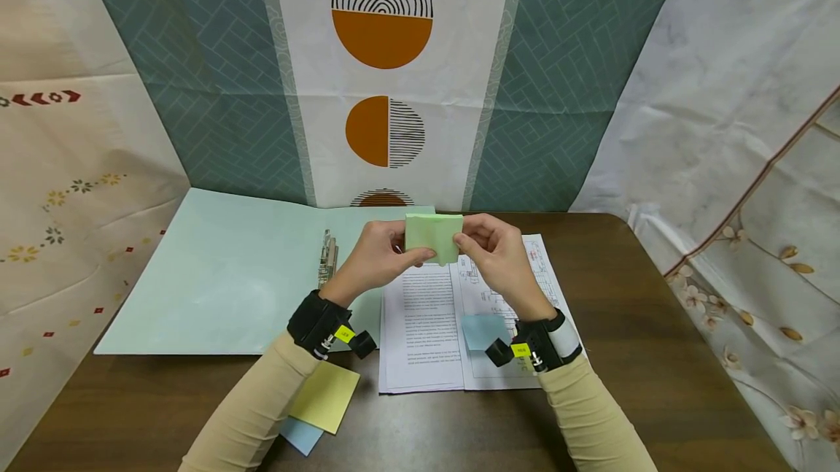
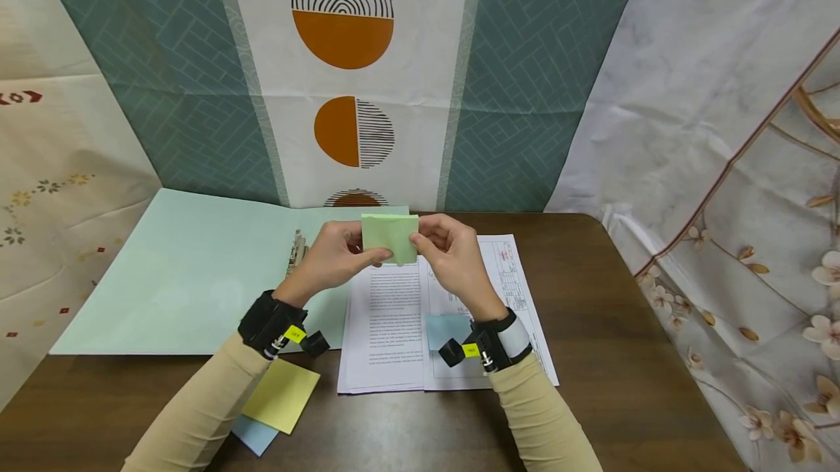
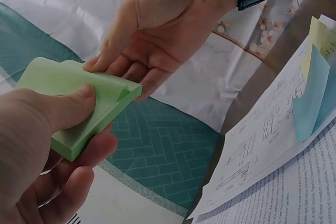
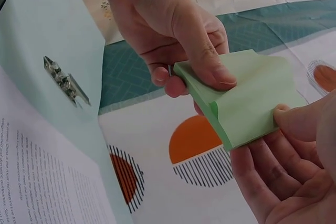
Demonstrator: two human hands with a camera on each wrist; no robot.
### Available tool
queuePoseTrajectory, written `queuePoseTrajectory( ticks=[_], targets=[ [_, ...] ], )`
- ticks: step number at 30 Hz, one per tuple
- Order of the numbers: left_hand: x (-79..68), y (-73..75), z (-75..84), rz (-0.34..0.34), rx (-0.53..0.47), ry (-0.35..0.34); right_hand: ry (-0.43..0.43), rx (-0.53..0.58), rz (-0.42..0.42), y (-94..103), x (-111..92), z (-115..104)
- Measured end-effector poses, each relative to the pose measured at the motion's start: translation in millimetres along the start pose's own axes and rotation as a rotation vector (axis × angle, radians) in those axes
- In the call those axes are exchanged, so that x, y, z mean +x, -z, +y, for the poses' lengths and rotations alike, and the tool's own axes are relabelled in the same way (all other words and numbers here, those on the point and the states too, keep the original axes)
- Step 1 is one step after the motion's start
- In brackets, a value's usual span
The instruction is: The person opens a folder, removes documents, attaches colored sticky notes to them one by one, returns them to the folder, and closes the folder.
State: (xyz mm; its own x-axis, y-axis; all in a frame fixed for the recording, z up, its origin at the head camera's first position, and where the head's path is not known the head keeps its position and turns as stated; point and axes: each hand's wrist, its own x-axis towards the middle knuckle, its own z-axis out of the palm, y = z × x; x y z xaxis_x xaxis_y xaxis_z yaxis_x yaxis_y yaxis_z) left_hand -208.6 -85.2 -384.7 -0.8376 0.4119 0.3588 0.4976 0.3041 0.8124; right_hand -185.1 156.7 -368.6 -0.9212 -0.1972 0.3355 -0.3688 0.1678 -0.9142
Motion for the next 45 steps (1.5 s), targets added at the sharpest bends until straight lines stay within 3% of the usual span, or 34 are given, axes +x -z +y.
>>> queuePoseTrajectory(
  ticks=[6,13,18,24,31,39,45],
  targets=[
    [-0.5,2.1,1.4,0.03,0.016,0.017,-0.001,0.002,0.021,-1.8,0.7,0.2],
    [0.4,9.4,0.3,0.243,0.227,0.045,0.04,-0.048,0.151,-3.9,-0.2,-2.0],
    [-0.4,9.1,2.3,0.284,0.319,0.026,0.015,-0.106,0.158,-7.7,-2.5,-3.9],
    [-0.6,5.7,4.8,0.265,0.326,-0.03,-0.008,-0.163,0.131,-12.4,-4.4,-4.6],
    [-1.1,3.2,3.6,0.241,0.308,-0.029,-0.008,-0.15,0.08,-13.0,-4.7,-6.8],
    [-1.2,-5.0,2.6,0.032,0.211,-0.111,-0.013,-0.25,-0.004,-16.3,-6.0,-11.2],
    [-1.8,-11.0,1.2,-0.031,0.152,-0.144,-0.001,-0.28,0.001,-21.6,-8.0,-9.6]
  ],
)
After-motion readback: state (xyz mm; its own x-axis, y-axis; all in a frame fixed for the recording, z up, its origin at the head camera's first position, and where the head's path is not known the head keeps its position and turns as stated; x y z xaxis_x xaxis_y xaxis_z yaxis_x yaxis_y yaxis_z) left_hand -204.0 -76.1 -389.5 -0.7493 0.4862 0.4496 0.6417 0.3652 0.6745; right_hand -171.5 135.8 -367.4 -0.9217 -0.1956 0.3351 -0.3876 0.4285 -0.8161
